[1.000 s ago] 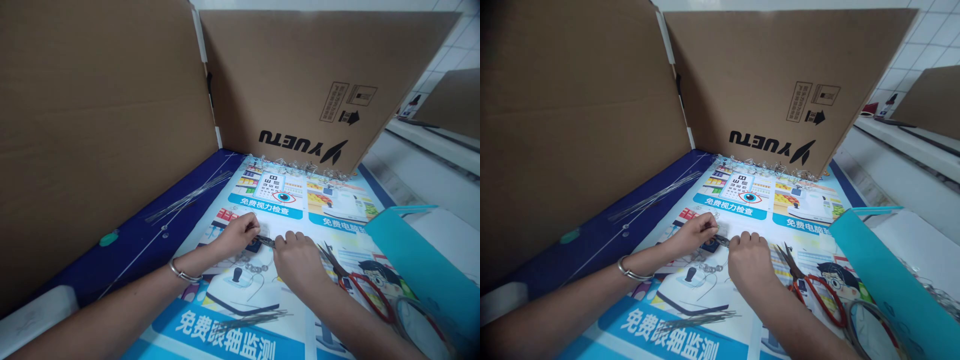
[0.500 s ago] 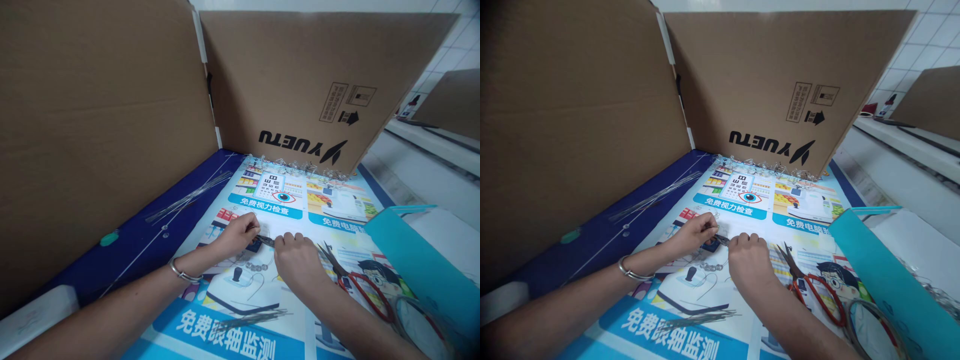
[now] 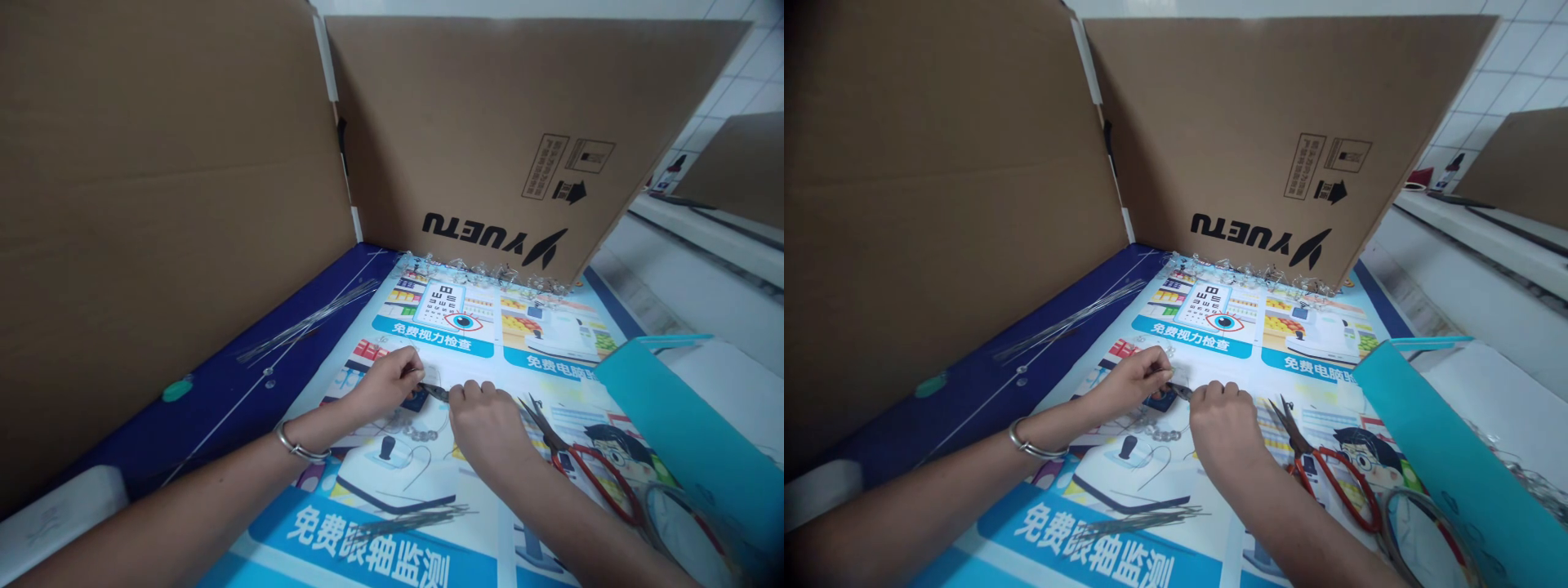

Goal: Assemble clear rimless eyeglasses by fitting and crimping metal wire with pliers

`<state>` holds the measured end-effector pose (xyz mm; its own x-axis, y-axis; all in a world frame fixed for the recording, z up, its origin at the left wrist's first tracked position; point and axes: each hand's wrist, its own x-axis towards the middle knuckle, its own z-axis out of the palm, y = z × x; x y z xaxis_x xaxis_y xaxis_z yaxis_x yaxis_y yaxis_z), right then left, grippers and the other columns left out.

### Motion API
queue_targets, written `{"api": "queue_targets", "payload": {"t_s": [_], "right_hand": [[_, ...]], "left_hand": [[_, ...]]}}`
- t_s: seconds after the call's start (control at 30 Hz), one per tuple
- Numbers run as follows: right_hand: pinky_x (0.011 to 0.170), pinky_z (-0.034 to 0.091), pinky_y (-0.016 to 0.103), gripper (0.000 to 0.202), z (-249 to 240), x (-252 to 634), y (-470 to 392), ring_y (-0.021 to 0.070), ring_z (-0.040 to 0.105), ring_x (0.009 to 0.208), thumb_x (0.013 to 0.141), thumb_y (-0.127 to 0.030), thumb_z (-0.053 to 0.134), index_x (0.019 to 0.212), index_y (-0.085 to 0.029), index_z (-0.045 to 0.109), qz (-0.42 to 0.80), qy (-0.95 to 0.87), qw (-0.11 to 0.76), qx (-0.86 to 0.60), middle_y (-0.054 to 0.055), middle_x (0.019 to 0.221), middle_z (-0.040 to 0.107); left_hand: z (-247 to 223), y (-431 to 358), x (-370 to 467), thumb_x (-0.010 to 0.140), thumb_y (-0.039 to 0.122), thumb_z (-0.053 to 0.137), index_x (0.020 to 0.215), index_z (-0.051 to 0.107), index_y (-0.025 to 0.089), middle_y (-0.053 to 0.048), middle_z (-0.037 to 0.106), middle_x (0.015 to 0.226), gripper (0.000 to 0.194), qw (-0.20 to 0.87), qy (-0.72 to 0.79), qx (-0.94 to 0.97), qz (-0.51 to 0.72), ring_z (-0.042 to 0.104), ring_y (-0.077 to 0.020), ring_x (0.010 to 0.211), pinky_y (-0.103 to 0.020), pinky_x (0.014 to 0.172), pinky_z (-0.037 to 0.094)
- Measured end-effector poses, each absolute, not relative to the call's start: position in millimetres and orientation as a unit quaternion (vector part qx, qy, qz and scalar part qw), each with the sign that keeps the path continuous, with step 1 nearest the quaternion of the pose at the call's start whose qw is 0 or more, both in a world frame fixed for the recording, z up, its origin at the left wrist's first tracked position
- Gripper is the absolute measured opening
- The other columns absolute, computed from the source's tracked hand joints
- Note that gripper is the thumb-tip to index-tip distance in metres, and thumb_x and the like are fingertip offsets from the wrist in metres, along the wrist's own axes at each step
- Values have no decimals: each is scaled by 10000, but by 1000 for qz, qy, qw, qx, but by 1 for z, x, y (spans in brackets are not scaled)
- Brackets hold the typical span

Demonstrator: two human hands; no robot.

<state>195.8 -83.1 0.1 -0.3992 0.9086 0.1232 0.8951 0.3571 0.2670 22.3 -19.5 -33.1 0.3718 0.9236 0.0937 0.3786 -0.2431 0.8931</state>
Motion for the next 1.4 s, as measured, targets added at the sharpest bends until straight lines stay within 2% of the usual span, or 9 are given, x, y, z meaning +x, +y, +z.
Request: {"api": "queue_targets", "payload": {"t_s": [0.27,0.77,1.4], "right_hand": [[575,294,281,111,-5,198,-81,190,502,720,798,-189,448,823,-158,552,121,815,15,566,86,767,557],[628,306,303,135,-4,199,-81,204,495,761,819,-254,443,830,-178,554,86,818,-8,569,73,785,549],[571,279,313,123,-2,195,-81,227,487,724,793,-176,456,848,-145,562,161,821,4,547,95,753,540]], "left_hand": [[-33,-19,22,791,256,469,751,470,180,26,547,635,86,429,452,710,327,518,-103,531,-210,487,373],[-38,-18,23,795,248,461,748,452,185,44,495,611,79,420,459,710,329,497,-91,508,-208,489,365],[-35,-23,26,783,264,468,732,453,180,37,491,632,100,432,473,683,351,518,-99,523,-210,480,418]]}}
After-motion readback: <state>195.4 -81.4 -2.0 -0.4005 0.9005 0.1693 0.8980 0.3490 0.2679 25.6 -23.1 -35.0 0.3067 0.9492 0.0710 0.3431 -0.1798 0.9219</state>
